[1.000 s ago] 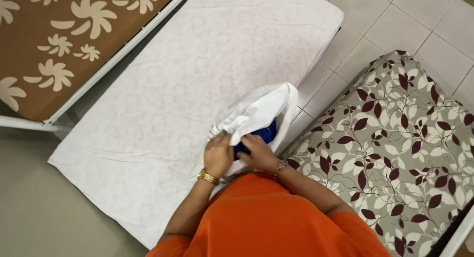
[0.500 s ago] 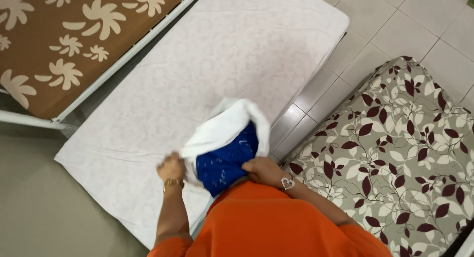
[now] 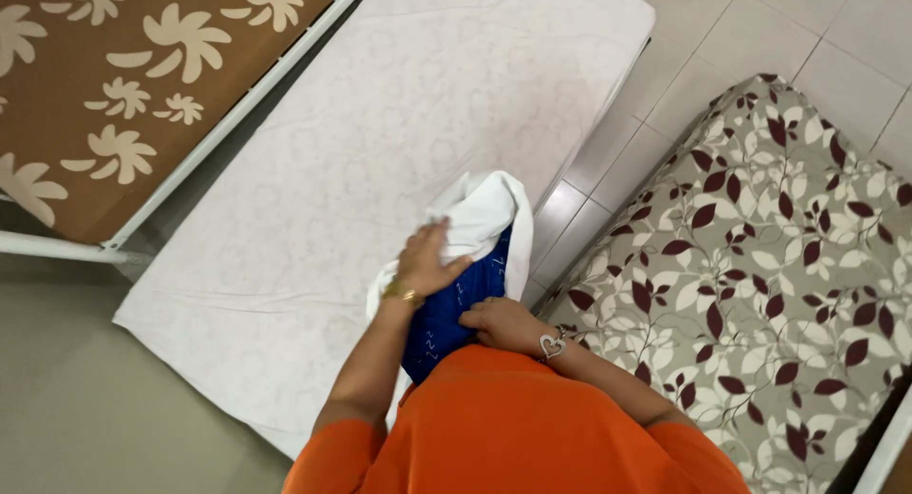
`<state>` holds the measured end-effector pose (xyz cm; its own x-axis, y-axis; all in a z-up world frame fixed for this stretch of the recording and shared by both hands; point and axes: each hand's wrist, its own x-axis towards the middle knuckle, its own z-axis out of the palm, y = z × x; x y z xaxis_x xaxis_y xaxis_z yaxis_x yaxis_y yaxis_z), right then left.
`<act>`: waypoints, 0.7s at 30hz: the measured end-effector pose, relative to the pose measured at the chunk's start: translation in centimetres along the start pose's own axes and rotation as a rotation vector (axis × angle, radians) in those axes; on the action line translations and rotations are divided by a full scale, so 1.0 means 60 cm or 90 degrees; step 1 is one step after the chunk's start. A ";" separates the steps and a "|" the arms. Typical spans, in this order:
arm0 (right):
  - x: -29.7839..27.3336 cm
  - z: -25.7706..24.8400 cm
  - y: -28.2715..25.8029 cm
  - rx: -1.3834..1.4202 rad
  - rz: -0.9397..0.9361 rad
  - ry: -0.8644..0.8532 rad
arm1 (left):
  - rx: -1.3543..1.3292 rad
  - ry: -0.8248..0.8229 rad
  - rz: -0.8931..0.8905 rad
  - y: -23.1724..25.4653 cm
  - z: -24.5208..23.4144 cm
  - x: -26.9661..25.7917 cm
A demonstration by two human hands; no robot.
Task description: Making several single beds by removing and folding white sheets.
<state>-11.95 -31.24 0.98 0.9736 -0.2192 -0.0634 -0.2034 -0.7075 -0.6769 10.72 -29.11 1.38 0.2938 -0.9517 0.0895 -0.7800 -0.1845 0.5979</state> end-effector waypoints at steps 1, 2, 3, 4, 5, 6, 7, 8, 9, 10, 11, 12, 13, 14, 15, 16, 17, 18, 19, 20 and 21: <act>0.003 0.008 -0.008 -0.005 -0.012 -0.006 | 0.013 -0.132 -0.051 0.018 -0.002 0.003; 0.003 0.009 -0.024 -0.004 -0.010 -0.002 | 0.014 -0.134 -0.047 -0.004 0.016 -0.001; 0.005 0.008 -0.036 -0.004 0.031 0.004 | 0.035 -0.156 -0.091 -0.025 0.034 -0.003; 0.006 0.007 -0.049 -0.004 0.072 0.009 | 0.057 -0.178 -0.134 -0.046 0.053 -0.004; 0.002 0.005 -0.054 -0.008 0.075 0.015 | 0.057 -0.177 -0.127 -0.078 0.065 -0.002; -0.002 0.004 -0.059 -0.004 0.112 0.055 | -0.047 -0.146 -0.207 -0.111 0.077 0.001; -0.007 0.003 -0.065 0.002 0.150 0.096 | -0.151 -0.116 -0.285 -0.144 0.089 0.003; -0.018 -0.004 -0.051 0.000 0.154 0.102 | -0.151 -0.119 -0.279 -0.161 0.097 0.013; -0.032 -0.007 -0.040 -0.027 0.149 0.171 | -0.398 -0.042 -0.321 -0.178 0.105 0.016; -0.046 -0.010 -0.028 -0.054 0.144 0.240 | -0.644 0.040 -0.359 -0.195 0.113 0.019; -0.061 -0.020 -0.014 -0.052 0.148 0.244 | -0.642 0.035 -0.356 -0.174 0.093 0.015; -0.077 -0.031 0.000 -0.103 0.270 0.274 | -0.722 0.061 -0.392 -0.153 0.072 0.012; -0.093 -0.044 0.016 -0.155 0.393 0.304 | -0.804 0.087 -0.426 -0.130 0.053 0.012; -0.093 -0.061 -0.002 -0.155 0.397 0.309 | -0.802 0.082 -0.423 -0.128 0.057 0.008; -0.094 -0.079 -0.020 0.019 0.447 0.408 | -0.860 0.139 -0.444 -0.123 0.062 0.004; -0.096 -0.097 -0.037 0.197 0.490 0.501 | -0.916 0.197 -0.464 -0.119 0.067 0.001; -0.074 -0.091 -0.048 0.195 0.493 0.506 | -0.917 0.191 -0.462 -0.118 0.082 0.002; -0.053 -0.086 -0.059 0.318 0.365 0.499 | -0.919 0.241 -0.422 -0.117 0.096 0.003; -0.032 -0.084 -0.068 0.434 0.233 0.486 | -0.921 0.291 -0.382 -0.113 0.113 0.005; -0.011 -0.066 -0.071 0.431 0.236 0.490 | -0.924 0.286 -0.380 -0.055 0.066 -0.001; 0.012 -0.047 -0.073 0.304 0.169 0.449 | -0.946 0.251 -0.377 0.001 0.018 -0.009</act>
<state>-10.63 -30.19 5.93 0.5778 -0.8103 0.0981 -0.1946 -0.2535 -0.9476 9.89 -28.88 0.52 0.6346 -0.6790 -0.3692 0.5965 0.1266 0.7925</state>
